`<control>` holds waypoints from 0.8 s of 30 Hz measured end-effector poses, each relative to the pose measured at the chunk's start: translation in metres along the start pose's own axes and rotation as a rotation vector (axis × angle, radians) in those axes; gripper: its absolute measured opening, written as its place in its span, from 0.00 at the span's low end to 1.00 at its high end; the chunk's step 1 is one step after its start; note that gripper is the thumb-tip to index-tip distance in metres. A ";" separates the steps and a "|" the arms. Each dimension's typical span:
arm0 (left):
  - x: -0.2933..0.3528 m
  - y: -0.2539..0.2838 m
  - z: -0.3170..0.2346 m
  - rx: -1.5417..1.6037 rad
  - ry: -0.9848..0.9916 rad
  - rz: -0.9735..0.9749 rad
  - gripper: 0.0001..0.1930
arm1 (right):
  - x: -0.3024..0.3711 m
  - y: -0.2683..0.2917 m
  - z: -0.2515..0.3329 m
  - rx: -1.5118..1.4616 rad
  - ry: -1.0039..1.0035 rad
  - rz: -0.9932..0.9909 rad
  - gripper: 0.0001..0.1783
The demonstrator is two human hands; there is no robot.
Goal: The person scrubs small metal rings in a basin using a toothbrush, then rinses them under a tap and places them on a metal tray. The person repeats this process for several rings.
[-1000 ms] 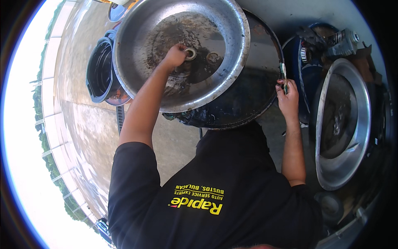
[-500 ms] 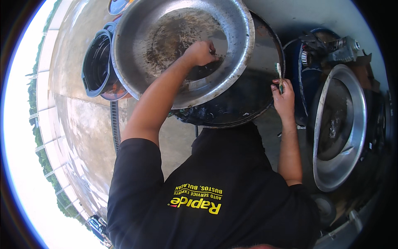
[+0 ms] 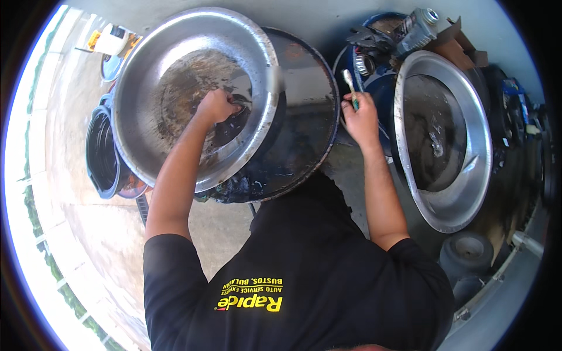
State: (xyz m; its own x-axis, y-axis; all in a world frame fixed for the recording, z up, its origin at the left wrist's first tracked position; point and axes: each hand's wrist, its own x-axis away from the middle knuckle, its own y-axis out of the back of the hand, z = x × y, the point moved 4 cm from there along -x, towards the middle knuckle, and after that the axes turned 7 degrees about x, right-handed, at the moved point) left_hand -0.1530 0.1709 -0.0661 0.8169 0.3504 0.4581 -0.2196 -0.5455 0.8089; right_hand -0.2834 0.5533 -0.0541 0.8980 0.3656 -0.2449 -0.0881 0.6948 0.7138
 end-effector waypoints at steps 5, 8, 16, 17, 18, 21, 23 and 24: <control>0.045 0.024 0.001 0.922 0.021 -0.012 0.16 | -0.052 0.001 -0.027 0.256 -0.087 -0.099 0.14; 0.085 0.037 0.005 1.385 0.016 -0.044 0.14 | -0.077 -0.004 -0.034 0.406 -0.240 -0.160 0.21; 0.156 0.058 -0.023 1.716 -0.256 -0.184 0.13 | -0.107 -0.034 -0.085 0.459 -0.251 -0.060 0.24; 0.156 0.057 -0.024 1.742 -0.306 -0.189 0.15 | -0.113 -0.029 -0.101 0.387 -0.230 -0.122 0.23; 0.158 0.052 -0.023 1.768 -0.342 -0.197 0.18 | -0.111 -0.025 -0.098 0.322 -0.233 -0.172 0.22; 0.175 0.043 -0.019 1.900 -0.357 -0.203 0.15 | -0.096 -0.018 -0.052 0.095 -0.193 -0.242 0.21; 0.172 0.035 -0.017 1.993 -0.363 -0.232 0.16 | -0.093 -0.014 -0.026 -0.125 -0.136 -0.290 0.20; 0.171 0.030 -0.012 1.938 -0.255 -0.286 0.16 | -0.092 -0.014 -0.010 -0.258 -0.103 -0.279 0.18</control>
State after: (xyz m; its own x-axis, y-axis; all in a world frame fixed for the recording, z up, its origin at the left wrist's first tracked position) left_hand -0.0267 0.2235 0.0409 0.7997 0.5613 0.2131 0.5407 -0.5192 -0.6619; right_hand -0.3694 0.5161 -0.0482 0.9403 0.0858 -0.3293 0.0715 0.8963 0.4377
